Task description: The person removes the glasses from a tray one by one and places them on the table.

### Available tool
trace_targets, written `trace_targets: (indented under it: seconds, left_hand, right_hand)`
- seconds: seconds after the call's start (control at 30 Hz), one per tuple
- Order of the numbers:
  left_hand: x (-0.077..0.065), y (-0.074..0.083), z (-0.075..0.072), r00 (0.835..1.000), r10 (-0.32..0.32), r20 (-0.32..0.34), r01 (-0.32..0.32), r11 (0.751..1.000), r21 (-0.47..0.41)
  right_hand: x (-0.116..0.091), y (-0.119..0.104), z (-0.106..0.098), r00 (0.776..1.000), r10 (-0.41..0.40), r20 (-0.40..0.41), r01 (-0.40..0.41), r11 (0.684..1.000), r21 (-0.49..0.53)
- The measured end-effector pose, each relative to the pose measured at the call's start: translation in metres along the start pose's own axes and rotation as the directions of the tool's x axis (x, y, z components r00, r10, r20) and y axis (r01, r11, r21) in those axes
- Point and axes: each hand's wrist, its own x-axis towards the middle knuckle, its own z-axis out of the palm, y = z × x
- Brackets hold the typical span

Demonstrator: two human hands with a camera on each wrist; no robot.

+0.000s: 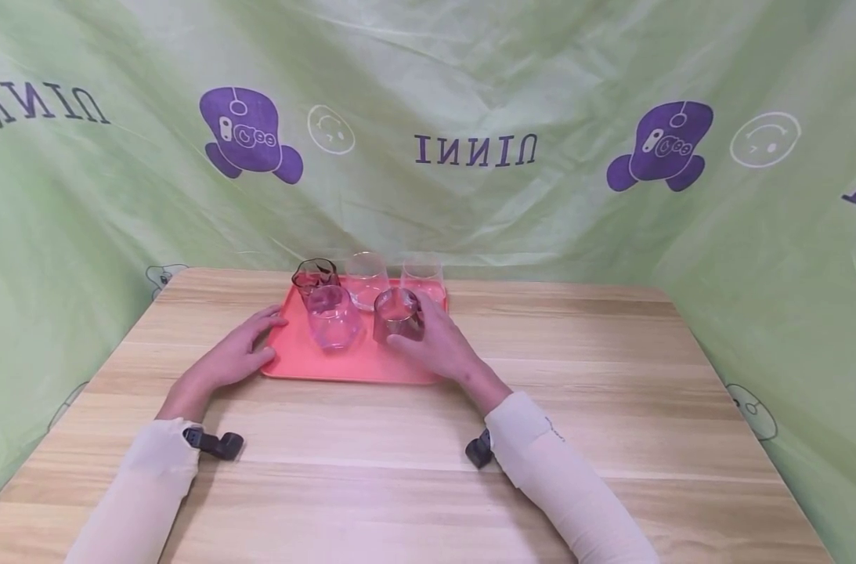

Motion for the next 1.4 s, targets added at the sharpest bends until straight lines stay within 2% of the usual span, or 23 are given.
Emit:
trace_targets:
  seconds: [0.4,0.73,1.0,1.4]
  left_hand:
    - [-0.001,-0.002,-0.001,1.0,0.006,0.002,-0.006,1.0,0.027]
    - [-0.001,-0.003,-0.001,1.0,0.011,0.01,-0.011,1.0,0.023]
    - [-0.002,-0.002,-0.003,0.999,-0.017,0.042,0.016,1.0,0.025]
    - [-0.002,0.0,-0.003,0.997,-0.063,0.041,0.062,0.998,0.034]
  right_hand:
    - [0.0,-0.003,0.0,1.0,0.002,-0.006,-0.002,1.0,0.003]
    - [-0.001,-0.003,0.001,0.999,0.035,-0.036,-0.036,0.999,-0.007]
    - [-0.001,-0.003,0.003,0.998,0.026,-0.051,-0.027,1.0,-0.007]
    - [-0.008,-0.012,-0.002,0.997,0.05,-0.051,-0.048,0.998,0.039]
